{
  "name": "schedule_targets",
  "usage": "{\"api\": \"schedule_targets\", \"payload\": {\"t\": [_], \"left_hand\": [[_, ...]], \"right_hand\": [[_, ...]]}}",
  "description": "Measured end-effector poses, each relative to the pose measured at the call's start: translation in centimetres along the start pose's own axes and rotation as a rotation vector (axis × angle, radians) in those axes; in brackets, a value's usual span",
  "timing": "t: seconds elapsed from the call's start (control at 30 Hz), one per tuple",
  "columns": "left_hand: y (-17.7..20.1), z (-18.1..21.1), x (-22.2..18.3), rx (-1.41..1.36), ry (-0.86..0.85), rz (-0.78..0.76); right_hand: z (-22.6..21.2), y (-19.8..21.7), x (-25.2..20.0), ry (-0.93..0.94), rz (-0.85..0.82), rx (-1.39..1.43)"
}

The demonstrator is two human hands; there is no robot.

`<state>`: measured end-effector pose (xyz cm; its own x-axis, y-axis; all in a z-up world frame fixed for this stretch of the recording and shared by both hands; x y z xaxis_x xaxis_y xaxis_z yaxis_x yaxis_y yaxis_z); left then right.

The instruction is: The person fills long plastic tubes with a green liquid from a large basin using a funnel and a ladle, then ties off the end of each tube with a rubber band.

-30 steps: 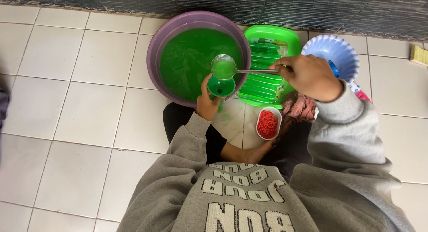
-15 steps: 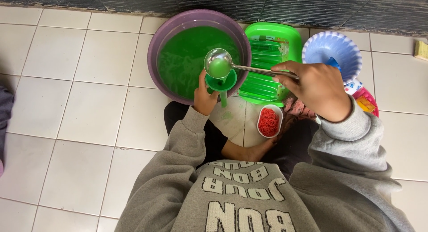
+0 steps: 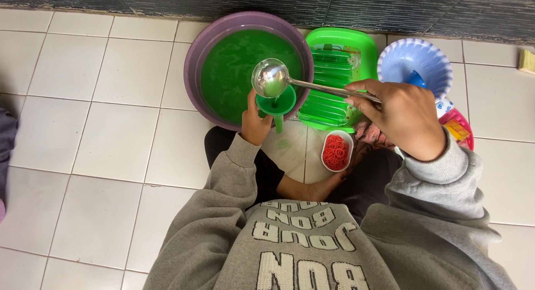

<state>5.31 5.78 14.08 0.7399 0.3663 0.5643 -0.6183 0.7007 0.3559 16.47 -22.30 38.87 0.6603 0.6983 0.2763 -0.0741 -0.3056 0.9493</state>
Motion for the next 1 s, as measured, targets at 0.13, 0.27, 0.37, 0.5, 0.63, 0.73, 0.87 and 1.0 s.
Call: {"api": "schedule_targets", "payload": {"t": [0.13,0.27,0.37,0.5,0.63,0.73,0.87,1.0], "left_hand": [[0.1,0.2,-0.1,-0.011,-0.017,0.001],[0.3,0.6,0.0,-0.018,-0.024,0.019],[0.3,0.5,-0.3,-0.060,-0.020,0.018],[1.3,2.9,-0.2,-0.153,-0.002,0.044],[1.6,2.8,-0.4,-0.154,-0.002,0.032],[1.4,2.9,-0.3,-0.151,0.009,0.021],[1.3,3.4,0.1,-0.068,-0.038,0.115],[1.7,4.4,0.4,-0.093,-0.035,0.119]], "right_hand": [[0.1,-0.1,-0.1,-0.005,-0.001,0.026],[0.2,-0.2,-0.1,-0.009,-0.002,0.040],[0.5,-0.6,-0.2,-0.030,-0.032,0.064],[1.2,-1.7,0.0,-0.085,-0.092,0.094],[1.9,-2.9,0.1,-0.121,-0.096,0.084],[1.7,-3.0,0.0,-0.072,-0.043,0.094],[1.8,-3.1,-0.2,-0.268,-0.126,0.208],[1.6,-3.1,-0.1,-0.314,-0.127,0.307]]}}
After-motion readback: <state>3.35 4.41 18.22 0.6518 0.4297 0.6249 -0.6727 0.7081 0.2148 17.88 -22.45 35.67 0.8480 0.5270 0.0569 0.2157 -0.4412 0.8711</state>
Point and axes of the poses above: each hand's wrist, its own x-axis towards the middle knuckle, its own y-axis out of the back of the hand, z = x × y, the point moved 2 cm from there along x, towards the middle knuckle, and after that the axes turned 12 degrees about -y, right-handed, at the moved point
